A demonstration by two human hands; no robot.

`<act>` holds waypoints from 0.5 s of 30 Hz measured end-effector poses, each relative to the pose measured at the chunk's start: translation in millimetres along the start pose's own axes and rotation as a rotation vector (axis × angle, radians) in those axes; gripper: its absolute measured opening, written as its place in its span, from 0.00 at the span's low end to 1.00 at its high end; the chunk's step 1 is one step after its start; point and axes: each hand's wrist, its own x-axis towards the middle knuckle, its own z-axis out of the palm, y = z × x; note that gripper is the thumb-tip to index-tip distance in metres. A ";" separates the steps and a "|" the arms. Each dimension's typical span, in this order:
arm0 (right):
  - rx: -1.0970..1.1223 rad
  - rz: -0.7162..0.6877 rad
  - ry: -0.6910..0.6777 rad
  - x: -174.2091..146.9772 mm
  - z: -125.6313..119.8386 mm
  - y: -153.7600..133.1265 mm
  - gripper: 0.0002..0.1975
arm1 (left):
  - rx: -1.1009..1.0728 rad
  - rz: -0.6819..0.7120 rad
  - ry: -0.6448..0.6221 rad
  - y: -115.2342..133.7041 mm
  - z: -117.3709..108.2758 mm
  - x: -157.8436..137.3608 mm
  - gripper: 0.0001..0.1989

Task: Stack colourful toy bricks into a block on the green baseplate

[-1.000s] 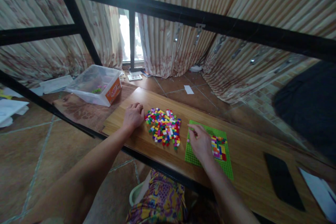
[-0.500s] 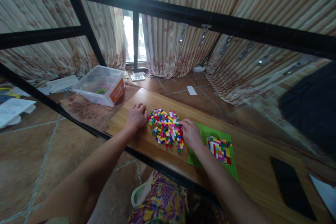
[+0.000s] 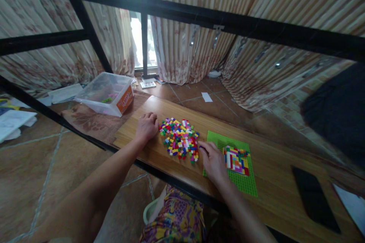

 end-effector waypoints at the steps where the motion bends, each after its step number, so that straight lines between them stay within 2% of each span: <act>1: 0.022 0.005 0.008 -5.9 -3.8 -2.9 0.14 | 0.001 0.001 0.001 -0.5 0.4 0.0 0.12; 7: 0.084 0.099 0.086 -37.9 -28.5 -7.4 0.13 | 0.006 0.010 0.012 -3.2 2.2 0.9 0.13; 15: 0.072 0.268 0.296 -63.4 -64.7 18.5 0.12 | 0.019 0.014 0.005 -4.9 1.8 3.2 0.15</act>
